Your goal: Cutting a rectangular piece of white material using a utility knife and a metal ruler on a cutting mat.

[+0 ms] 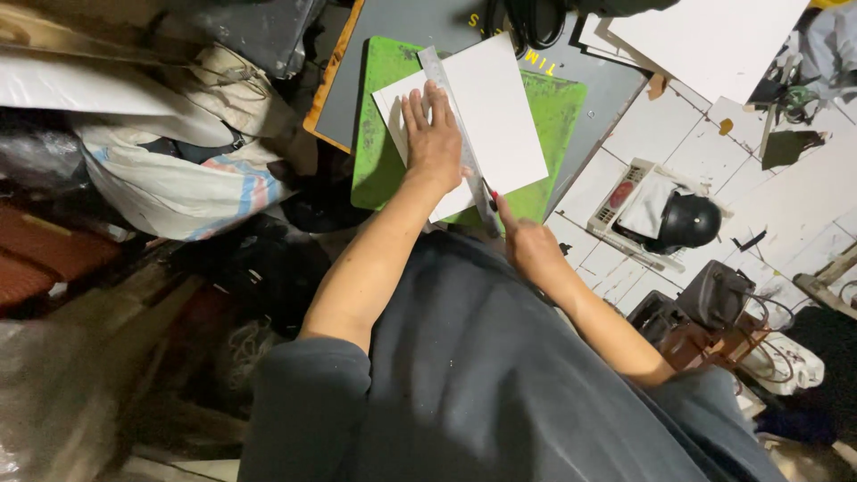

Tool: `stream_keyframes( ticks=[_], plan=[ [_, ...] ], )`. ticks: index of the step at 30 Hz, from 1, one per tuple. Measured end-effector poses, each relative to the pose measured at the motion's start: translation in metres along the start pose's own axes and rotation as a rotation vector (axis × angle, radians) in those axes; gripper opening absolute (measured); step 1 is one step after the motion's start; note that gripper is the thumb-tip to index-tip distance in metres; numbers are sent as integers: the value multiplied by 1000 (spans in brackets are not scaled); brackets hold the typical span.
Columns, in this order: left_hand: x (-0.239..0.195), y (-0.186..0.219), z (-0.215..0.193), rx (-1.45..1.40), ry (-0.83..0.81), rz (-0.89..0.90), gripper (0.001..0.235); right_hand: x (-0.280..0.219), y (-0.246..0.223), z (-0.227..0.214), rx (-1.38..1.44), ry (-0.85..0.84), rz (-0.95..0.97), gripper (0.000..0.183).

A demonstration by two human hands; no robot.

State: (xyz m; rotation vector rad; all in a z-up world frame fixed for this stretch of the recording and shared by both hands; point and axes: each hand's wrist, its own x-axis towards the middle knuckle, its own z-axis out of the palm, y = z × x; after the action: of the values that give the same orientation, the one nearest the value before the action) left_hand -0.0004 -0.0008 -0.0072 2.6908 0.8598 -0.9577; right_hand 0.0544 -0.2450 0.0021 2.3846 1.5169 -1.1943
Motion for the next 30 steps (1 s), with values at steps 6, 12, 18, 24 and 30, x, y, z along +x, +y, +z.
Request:
stream_keyframes(
  ticks=[6,12,18,24,30],
  plan=[
    [-4,-2,-8,43,-40,6,139,-39,2,0,119,-68,74,69],
    [-25,-6,-26,-198,30,38,130,2,26,-54,269,355,228,29],
    [-22,-4,-26,-174,-3,27,130,131,64,-25,422,787,65,25],
    [-27,-5,-34,-177,-26,26,128,115,50,-47,625,649,154,29],
    [-30,-5,-39,-238,-14,27,121,59,61,-75,611,685,257,24]
  ],
)
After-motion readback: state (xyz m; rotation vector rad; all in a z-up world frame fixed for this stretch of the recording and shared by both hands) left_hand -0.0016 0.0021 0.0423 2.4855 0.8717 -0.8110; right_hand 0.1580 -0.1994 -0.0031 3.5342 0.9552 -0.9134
